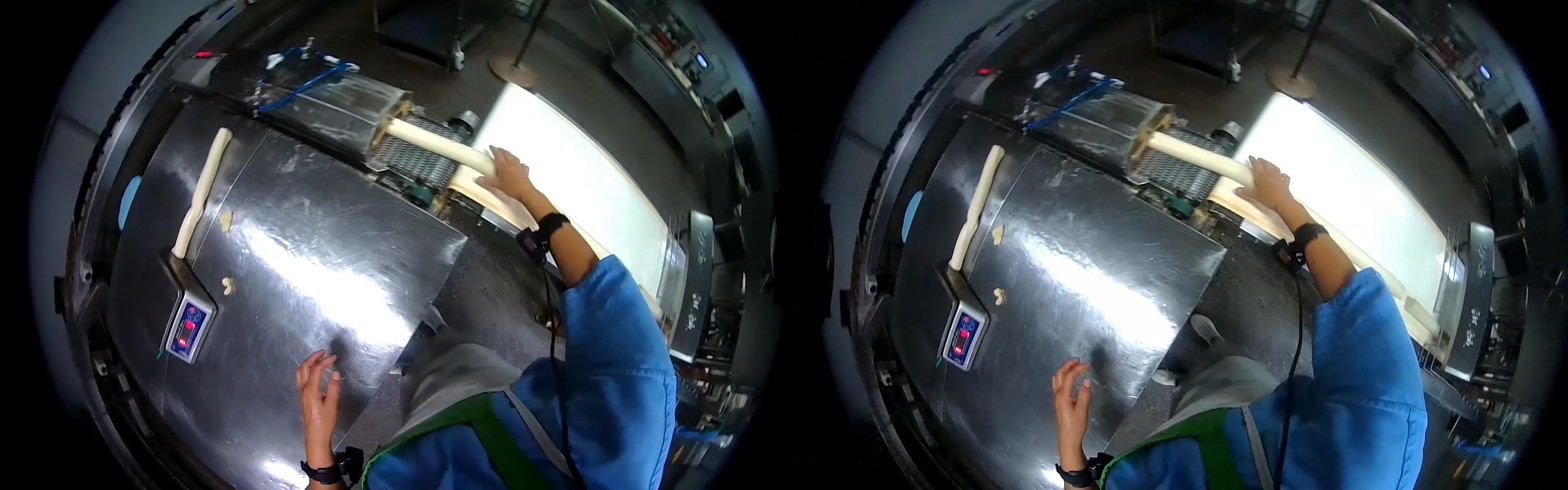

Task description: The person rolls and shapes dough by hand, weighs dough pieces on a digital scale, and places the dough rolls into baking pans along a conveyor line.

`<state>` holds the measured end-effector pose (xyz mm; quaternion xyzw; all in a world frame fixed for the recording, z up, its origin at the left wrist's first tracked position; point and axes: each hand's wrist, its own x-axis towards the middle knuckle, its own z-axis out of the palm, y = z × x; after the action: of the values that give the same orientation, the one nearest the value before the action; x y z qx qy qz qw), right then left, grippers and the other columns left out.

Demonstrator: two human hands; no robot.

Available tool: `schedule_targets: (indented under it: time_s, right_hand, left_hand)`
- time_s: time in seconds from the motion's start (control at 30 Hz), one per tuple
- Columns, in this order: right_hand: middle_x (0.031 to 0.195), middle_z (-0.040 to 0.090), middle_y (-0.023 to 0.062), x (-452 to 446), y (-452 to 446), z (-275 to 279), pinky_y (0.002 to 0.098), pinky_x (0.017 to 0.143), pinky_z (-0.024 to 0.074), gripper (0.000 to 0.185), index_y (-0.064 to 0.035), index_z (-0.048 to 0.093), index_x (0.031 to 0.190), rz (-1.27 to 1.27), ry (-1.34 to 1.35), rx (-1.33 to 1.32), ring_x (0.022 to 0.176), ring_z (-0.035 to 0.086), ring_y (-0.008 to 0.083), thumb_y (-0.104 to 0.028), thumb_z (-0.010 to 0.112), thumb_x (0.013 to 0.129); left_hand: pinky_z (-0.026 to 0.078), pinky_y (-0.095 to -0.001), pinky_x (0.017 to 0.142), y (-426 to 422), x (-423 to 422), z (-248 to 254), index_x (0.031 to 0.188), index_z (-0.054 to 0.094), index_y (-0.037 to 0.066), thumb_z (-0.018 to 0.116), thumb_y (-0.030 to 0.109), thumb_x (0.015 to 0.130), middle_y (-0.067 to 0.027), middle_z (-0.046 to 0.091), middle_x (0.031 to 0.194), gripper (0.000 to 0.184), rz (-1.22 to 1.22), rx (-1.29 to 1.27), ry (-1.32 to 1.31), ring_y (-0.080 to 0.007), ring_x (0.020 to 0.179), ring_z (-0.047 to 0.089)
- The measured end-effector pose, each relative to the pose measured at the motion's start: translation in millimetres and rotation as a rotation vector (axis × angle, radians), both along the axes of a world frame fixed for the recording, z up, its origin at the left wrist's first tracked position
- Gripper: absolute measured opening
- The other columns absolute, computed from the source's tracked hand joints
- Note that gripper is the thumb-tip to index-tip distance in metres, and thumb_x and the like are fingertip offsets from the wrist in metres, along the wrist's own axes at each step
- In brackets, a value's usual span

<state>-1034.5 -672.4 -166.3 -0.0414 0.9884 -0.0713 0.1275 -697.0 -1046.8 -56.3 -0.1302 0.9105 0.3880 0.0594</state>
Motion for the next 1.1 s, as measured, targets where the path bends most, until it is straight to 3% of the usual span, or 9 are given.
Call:
schedule_targets:
  time_s: [0.07, 0.2, 0.3, 0.4, 0.47, 0.57, 0.73, 0.9, 1.1]
  right_hand:
    - [0.120, 0.040, 0.0148, 34, 34, -3, 0.0530, 0.086, 0.0299, 0.078, -0.0085, 0.031, 0.124, -0.002, 0.289, -0.077, 0.109, 0.039, 0.0325, -0.048, 0.062, 0.064]
    - [0.119, 0.041, 0.0152, 121, 136, -11, 0.0476, 0.089, 0.0307, 0.069, -0.0085, 0.033, 0.123, -0.258, -0.044, -0.029, 0.110, 0.037, 0.0316, -0.026, 0.066, 0.064]
    - [0.096, 0.050, 0.0170, 130, 196, -43, 0.0402, 0.075, 0.0402, 0.049, -0.0013, 0.044, 0.103, 0.080, 0.355, 0.060, 0.092, 0.046, 0.0347, -0.012, 0.063, 0.059]
    - [0.069, 0.048, 0.0046, 108, 105, 66, 0.0239, 0.061, 0.0372, 0.022, -0.0019, 0.047, 0.079, -0.235, -0.208, -0.710, 0.065, 0.044, 0.0112, -0.009, 0.053, 0.059]
    - [0.073, 0.047, 0.0016, 89, 59, 113, 0.0202, 0.061, 0.0359, 0.020, -0.0019, 0.048, 0.079, -0.060, -0.247, -1.003, 0.068, 0.043, 0.0072, -0.011, 0.050, 0.061]
    - [0.093, 0.052, 0.0065, 59, -21, 150, 0.0264, 0.075, 0.0440, 0.030, 0.0000, 0.047, 0.102, -0.221, -0.350, -1.326, 0.085, 0.051, 0.0138, -0.015, 0.049, 0.076]
    - [0.094, 0.054, 0.0140, -1, -232, 191, 0.0328, 0.079, 0.0439, 0.022, 0.0036, 0.048, 0.098, 0.088, -0.793, -2.041, 0.088, 0.054, 0.0214, -0.008, 0.049, 0.080]
    - [0.096, 0.051, 0.0130, -45, -459, 207, 0.0347, 0.076, 0.0416, 0.023, 0.0043, 0.045, 0.098, 0.297, -0.619, -2.280, 0.086, 0.050, 0.0216, -0.014, 0.043, 0.085]
    - [0.083, 0.049, 0.0026, 126, -554, 153, 0.0260, 0.066, 0.0458, 0.022, -0.0094, 0.048, 0.093, 0.292, -0.779, -1.695, 0.077, 0.050, 0.0134, -0.022, 0.056, 0.078]
  left_hand:
    - [0.037, -0.0329, 0.080, 12, -11, 4, 0.098, 0.056, 0.007, 0.050, 0.019, 0.080, -0.0097, 0.046, 0.110, 0.022, -0.010, 0.006, 0.011, -0.0252, 0.105, 0.039]
    - [0.037, -0.0325, 0.081, 24, -10, 9, 0.098, 0.056, 0.007, 0.050, 0.018, 0.080, -0.0093, 0.048, 0.108, 0.022, 0.100, 0.064, -0.030, -0.0250, 0.104, 0.040]
    - [0.036, -0.0331, 0.081, 34, 3, 1, 0.098, 0.056, 0.008, 0.050, 0.016, 0.079, -0.0095, 0.049, 0.106, 0.021, 0.197, 0.079, -0.003, -0.0255, 0.101, 0.042]
    - [0.041, -0.0301, 0.075, 15, -1, 6, 0.100, 0.056, 0.011, 0.051, 0.013, 0.079, -0.0080, 0.049, 0.108, 0.021, 0.150, 0.019, -0.007, -0.0226, 0.103, 0.043]
    - [0.042, -0.0298, 0.072, 13, 13, 6, 0.100, 0.056, 0.010, 0.052, 0.014, 0.079, -0.0083, 0.050, 0.107, 0.021, 0.144, -0.023, 0.056, -0.0234, 0.103, 0.043]
    - [0.036, -0.0342, 0.082, 19, 34, 15, 0.098, 0.056, 0.008, 0.053, 0.016, 0.078, -0.0101, 0.051, 0.104, 0.022, 0.290, 0.089, 0.058, -0.0258, 0.097, 0.045]
    - [0.037, -0.0334, 0.081, 23, 89, 32, 0.097, 0.056, 0.007, 0.053, 0.014, 0.078, -0.0103, 0.051, 0.104, 0.021, 0.429, 0.012, 0.160, -0.0257, 0.097, 0.045]
    - [0.037, -0.0335, 0.081, 26, 190, 42, 0.095, 0.056, 0.003, 0.053, 0.011, 0.077, -0.0113, 0.051, 0.103, 0.019, 0.703, -0.046, 0.197, -0.0275, 0.099, 0.045]
    - [0.035, -0.0358, 0.083, 61, 374, 7, 0.092, 0.055, 0.001, 0.051, 0.007, 0.076, -0.0144, 0.051, 0.101, 0.017, 1.147, -0.076, 0.143, -0.0295, 0.097, 0.046]
